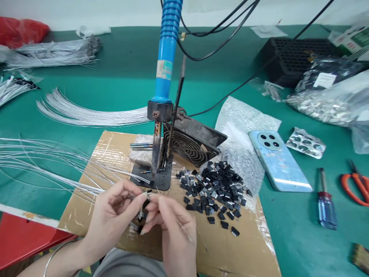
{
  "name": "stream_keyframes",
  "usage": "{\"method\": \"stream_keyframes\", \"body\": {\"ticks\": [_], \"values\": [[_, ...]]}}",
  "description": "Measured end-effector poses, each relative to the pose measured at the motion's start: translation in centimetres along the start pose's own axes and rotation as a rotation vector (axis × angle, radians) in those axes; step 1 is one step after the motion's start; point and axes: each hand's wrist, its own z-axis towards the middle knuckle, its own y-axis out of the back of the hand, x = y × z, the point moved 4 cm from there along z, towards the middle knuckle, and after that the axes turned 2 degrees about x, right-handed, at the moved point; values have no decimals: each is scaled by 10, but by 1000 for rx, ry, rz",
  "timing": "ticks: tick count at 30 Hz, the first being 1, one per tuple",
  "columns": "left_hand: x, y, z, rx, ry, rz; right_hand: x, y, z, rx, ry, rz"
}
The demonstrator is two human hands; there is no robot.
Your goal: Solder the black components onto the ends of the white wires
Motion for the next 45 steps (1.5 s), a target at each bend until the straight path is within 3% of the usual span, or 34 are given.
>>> {"method": "stream_keyframes", "body": {"ticks": [3,4,7,8,11,14,22,26,29,34,39,42,45], "values": [[-2,4,4,-25,6,-2,16,24,1,41,148,-123],[-2,5,5,-30,9,-6,25,36,1,-23,240,-211],[-3,7,7,-16,24,-6,52,61,-3,-253,543,-736],[-3,7,7,-6,29,2,59,63,-3,-263,626,-922],[-2,7,7,24,31,30,68,57,3,-66,891,-1333],[-2,8,7,35,30,42,69,55,12,127,997,-1485],[-1,8,9,44,48,50,68,58,22,237,985,-1546],[-3,8,10,44,40,53,67,53,17,179,1028,-1580],[-6,8,10,43,30,65,68,51,12,53,1002,-1530],[-10,7,11,31,4,84,68,45,6,-109,866,-1291],[-12,8,11,36,22,139,60,36,3,-289,599,-914],[-12,9,10,43,55,173,49,28,5,-279,425,-663],[-13,8,9,83,76,129,38,18,9,-178,278,-522]]}}
